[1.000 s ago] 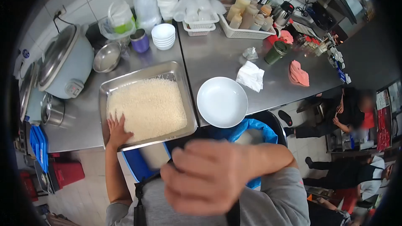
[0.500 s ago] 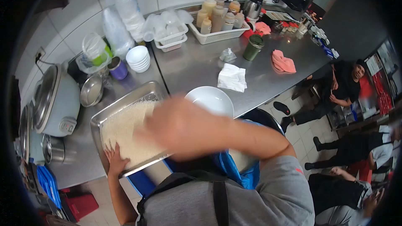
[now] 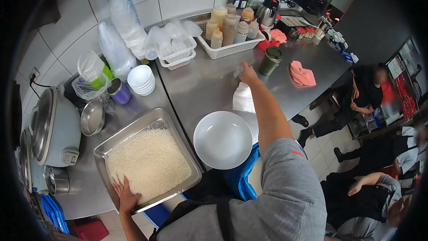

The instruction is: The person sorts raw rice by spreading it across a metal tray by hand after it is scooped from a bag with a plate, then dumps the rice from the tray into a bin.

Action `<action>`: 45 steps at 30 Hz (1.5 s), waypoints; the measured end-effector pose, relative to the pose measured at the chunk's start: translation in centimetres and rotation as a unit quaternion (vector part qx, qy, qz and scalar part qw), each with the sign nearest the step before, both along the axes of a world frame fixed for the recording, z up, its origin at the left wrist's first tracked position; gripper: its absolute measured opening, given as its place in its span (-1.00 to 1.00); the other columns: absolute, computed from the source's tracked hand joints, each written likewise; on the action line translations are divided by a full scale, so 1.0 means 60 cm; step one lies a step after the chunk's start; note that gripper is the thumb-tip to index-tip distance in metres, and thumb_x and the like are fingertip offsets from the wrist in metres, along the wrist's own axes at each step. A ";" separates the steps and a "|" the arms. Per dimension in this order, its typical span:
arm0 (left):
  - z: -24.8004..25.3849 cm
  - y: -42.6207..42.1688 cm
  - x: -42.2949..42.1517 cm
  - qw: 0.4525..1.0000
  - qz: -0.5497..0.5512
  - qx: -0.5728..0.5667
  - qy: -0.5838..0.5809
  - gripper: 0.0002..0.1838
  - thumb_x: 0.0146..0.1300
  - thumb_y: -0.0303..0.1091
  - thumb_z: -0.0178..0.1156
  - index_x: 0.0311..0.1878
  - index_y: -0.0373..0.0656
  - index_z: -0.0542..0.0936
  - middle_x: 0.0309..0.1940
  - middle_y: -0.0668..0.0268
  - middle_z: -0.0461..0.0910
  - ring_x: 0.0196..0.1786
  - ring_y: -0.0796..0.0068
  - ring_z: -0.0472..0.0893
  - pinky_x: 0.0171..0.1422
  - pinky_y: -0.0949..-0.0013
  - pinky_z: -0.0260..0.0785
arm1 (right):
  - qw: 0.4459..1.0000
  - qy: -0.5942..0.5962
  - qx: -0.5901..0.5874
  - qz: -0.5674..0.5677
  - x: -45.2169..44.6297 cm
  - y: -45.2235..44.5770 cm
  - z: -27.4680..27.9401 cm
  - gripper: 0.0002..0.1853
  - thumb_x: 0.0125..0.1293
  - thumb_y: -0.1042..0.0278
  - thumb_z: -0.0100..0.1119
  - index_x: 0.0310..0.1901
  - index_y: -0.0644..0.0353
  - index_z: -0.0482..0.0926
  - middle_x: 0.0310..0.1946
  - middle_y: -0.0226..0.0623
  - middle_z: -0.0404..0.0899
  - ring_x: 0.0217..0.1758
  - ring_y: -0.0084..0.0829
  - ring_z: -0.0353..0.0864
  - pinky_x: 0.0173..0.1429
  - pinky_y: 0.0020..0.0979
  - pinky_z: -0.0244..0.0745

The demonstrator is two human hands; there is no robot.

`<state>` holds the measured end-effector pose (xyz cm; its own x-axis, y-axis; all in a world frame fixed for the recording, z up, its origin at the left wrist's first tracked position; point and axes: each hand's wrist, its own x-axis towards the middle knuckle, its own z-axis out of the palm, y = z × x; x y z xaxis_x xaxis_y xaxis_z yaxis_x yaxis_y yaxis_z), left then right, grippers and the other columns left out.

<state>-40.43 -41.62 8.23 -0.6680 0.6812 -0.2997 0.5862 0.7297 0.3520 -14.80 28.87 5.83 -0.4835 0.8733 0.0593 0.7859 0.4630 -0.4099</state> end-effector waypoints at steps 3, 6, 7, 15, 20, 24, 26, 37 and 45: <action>0.008 0.009 0.005 0.999 0.021 -0.010 -0.024 0.19 -0.26 -0.20 0.51 0.50 -0.33 0.13 0.55 -0.29 -0.27 0.61 -0.17 -0.44 0.64 -0.02 -0.65 | 0.996 0.007 0.075 -0.037 0.026 -0.010 0.000 -0.36 0.10 0.17 0.33 0.25 -0.06 0.35 0.07 0.15 0.49 0.09 0.16 0.57 0.17 -0.05 0.52; 0.001 0.003 0.000 0.999 0.024 -0.015 -0.024 0.19 -0.25 -0.21 0.51 0.50 -0.32 0.12 0.55 -0.28 -0.27 0.61 -0.17 -0.44 0.64 -0.01 -0.64 | 0.993 0.010 0.095 -0.063 0.082 -0.082 0.085 -0.37 0.06 0.18 0.36 0.20 0.01 0.37 0.04 0.18 0.50 0.07 0.16 0.58 0.15 -0.04 0.53; -0.003 0.000 -0.001 1.000 0.020 -0.014 -0.020 0.19 -0.25 -0.21 0.50 0.51 -0.32 0.12 0.55 -0.27 -0.27 0.61 -0.17 -0.44 0.64 0.00 -0.63 | 0.993 0.005 0.091 -0.076 0.111 -0.090 0.093 -0.33 0.00 0.24 0.42 0.19 0.05 0.40 0.03 0.14 0.52 0.09 0.12 0.57 0.15 -0.06 0.51; 0.005 0.004 0.001 0.999 0.022 -0.016 -0.021 0.18 -0.24 -0.24 0.46 0.52 -0.30 0.09 0.57 -0.19 -0.22 0.62 -0.15 -0.42 0.64 0.03 -0.64 | 0.969 -0.073 0.110 -0.208 0.407 0.000 -0.018 -0.19 -0.08 0.29 0.43 0.28 0.28 0.37 0.02 0.25 0.51 0.09 0.21 0.54 0.22 -0.06 0.48; 0.007 0.006 0.004 0.999 0.034 -0.023 -0.022 0.19 -0.25 -0.25 0.45 0.53 -0.31 0.08 0.57 -0.20 -0.23 0.62 -0.14 -0.41 0.64 0.05 -0.65 | 0.926 0.092 0.177 -0.320 0.421 -0.010 -0.029 -0.05 0.03 0.52 0.29 0.47 0.25 0.01 0.24 0.40 0.17 0.22 0.32 0.40 0.32 -0.06 0.40; -0.009 -0.005 -0.006 1.000 0.013 -0.024 -0.010 0.19 -0.24 -0.26 0.44 0.53 -0.30 0.07 0.57 -0.22 -0.26 0.62 -0.15 -0.41 0.64 0.06 -0.65 | 0.897 0.154 0.195 -0.366 0.378 -0.039 -0.021 -0.08 -0.05 0.58 0.29 0.39 0.39 0.04 0.17 0.39 0.24 0.16 0.33 0.35 0.36 -0.05 0.29; -0.009 -0.005 -0.004 1.000 0.015 -0.026 -0.010 0.19 -0.24 -0.26 0.43 0.53 -0.30 0.07 0.57 -0.22 -0.28 0.62 -0.15 -0.42 0.64 0.05 -0.65 | 0.904 0.086 0.240 -0.342 0.384 -0.025 -0.060 -0.21 0.01 0.44 0.33 0.30 0.39 0.21 0.14 0.29 0.31 0.17 0.26 0.38 0.34 -0.05 0.30; -0.014 -0.007 -0.002 1.000 0.015 -0.025 -0.004 0.19 -0.20 -0.26 0.47 0.55 -0.25 0.04 0.53 -0.27 -0.09 0.61 -0.22 -0.31 0.64 -0.01 -0.58 | 0.917 -0.036 0.154 -0.365 0.387 -0.023 -0.099 -0.40 0.22 0.11 0.19 0.32 0.01 0.44 0.21 0.07 0.38 0.25 0.11 0.39 0.36 -0.06 0.28; 0.027 0.029 0.033 0.982 0.015 0.102 0.157 -0.34 -0.14 -0.33 0.36 0.17 -0.19 0.52 0.18 0.02 0.45 0.28 -0.08 0.37 0.34 -0.07 0.23 | 0.964 0.072 0.231 -0.113 0.288 -0.145 -0.122 -0.54 0.17 0.22 0.24 0.11 0.17 0.61 0.19 -0.02 0.53 0.30 0.05 0.44 0.42 -0.07 0.27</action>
